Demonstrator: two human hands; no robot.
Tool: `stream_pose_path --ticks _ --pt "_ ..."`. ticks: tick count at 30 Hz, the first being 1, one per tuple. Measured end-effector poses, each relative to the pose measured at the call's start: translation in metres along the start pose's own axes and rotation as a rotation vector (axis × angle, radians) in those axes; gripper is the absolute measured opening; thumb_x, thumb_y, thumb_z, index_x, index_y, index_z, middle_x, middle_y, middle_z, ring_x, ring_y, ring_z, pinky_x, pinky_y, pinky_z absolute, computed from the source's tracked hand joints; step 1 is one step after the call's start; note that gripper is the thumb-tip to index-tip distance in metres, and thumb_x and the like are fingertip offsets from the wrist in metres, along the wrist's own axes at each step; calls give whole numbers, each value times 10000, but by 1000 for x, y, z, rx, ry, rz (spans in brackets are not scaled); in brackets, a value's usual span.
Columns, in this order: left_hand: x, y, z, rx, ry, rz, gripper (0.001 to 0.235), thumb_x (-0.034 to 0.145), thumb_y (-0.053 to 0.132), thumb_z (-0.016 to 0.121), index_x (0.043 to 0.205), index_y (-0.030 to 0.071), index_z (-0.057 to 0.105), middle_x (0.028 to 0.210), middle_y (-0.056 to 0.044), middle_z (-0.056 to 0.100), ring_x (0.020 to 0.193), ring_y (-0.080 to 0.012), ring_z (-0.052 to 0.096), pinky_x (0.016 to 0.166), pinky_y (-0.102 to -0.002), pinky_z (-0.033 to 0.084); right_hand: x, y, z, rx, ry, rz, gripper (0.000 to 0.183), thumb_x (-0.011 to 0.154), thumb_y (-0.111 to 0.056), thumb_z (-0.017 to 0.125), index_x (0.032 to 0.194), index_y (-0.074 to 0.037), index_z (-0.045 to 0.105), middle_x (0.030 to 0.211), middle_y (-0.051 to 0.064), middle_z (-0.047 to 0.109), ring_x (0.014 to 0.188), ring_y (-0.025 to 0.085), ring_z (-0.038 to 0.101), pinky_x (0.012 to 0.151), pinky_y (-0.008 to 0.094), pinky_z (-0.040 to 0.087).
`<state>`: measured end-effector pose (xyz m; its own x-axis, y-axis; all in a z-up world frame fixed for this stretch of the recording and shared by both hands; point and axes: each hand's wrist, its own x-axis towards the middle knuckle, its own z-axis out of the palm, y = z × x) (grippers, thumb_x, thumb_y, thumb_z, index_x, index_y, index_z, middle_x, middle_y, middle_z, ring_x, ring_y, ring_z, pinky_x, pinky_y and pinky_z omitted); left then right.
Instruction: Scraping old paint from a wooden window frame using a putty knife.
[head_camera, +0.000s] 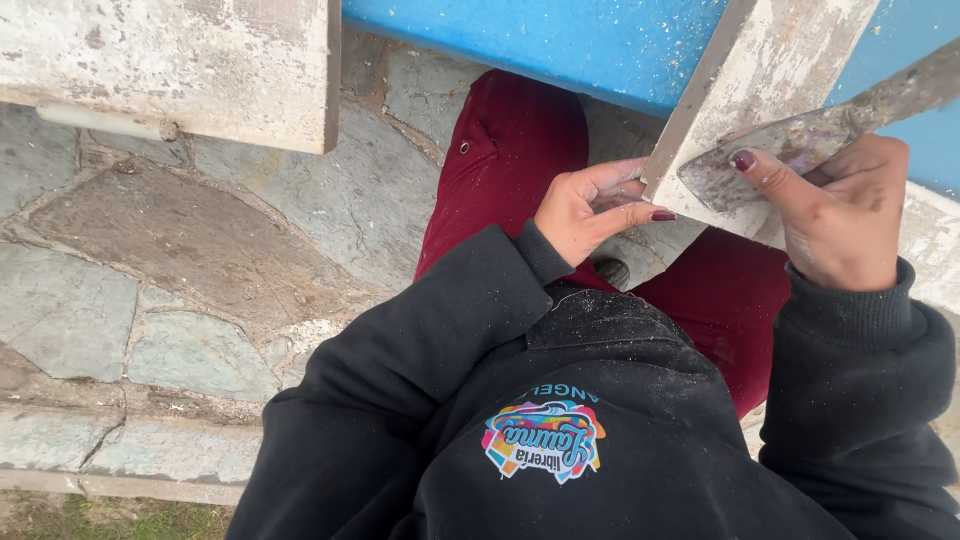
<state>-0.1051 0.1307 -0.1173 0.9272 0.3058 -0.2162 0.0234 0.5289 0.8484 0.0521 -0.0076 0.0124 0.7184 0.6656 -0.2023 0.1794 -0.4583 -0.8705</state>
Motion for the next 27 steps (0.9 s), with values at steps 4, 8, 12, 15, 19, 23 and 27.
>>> stream_pose_path --ticks 4,8,12,15,19,23,27 --pt "1 0 -1 -48 -15 6 531 861 43 795 1352 7 595 1108 -171 767 925 -174 746 812 -260 624 6 2 5 -80 14 -43 690 1130 136 773 706 -116 292 663 37 374 535 121 294 509 256 276" --pt "-1 -3 -1 -49 -6 2 540 859 23 790 1361 15 590 1123 -167 764 940 -180 751 834 -265 629 1 -11 4 -127 -118 42 481 1039 130 756 627 85 512 598 113 478 470 132 352 434 252 282" --pt "-1 -7 0 -50 -4 14 540 856 25 795 1356 11 593 1102 -167 766 914 -168 744 801 -256 627 -3 0 5 -36 -18 -10 465 1113 167 747 763 48 464 755 115 488 589 144 371 533 255 332" --pt "-4 -6 1 -62 1 9 530 858 15 792 1350 5 597 1107 -171 763 913 -172 745 800 -255 630 -11 20 4 -84 25 -19 472 1139 158 795 836 53 448 794 139 502 619 163 410 552 270 366" --pt "0 -12 0 -41 0 31 531 857 37 798 1347 19 594 1105 -177 765 913 -180 757 802 -265 650 -13 32 8 24 91 -132 379 1155 147 762 1199 128 387 1091 226 516 862 242 501 805 334 493" --pt "2 -9 -1 -75 -30 34 518 880 1 773 1364 26 591 1129 -168 754 959 -190 752 849 -276 639 6 -3 -2 -84 -73 -44 415 1136 186 764 830 93 500 799 150 521 616 166 385 570 279 365" --pt "-1 -6 -3 -4 -18 20 535 863 64 792 1356 24 586 1135 -177 758 963 -200 759 849 -292 650 3 -4 6 -62 -95 -49 257 1108 238 731 938 164 553 934 245 610 688 219 518 589 289 439"
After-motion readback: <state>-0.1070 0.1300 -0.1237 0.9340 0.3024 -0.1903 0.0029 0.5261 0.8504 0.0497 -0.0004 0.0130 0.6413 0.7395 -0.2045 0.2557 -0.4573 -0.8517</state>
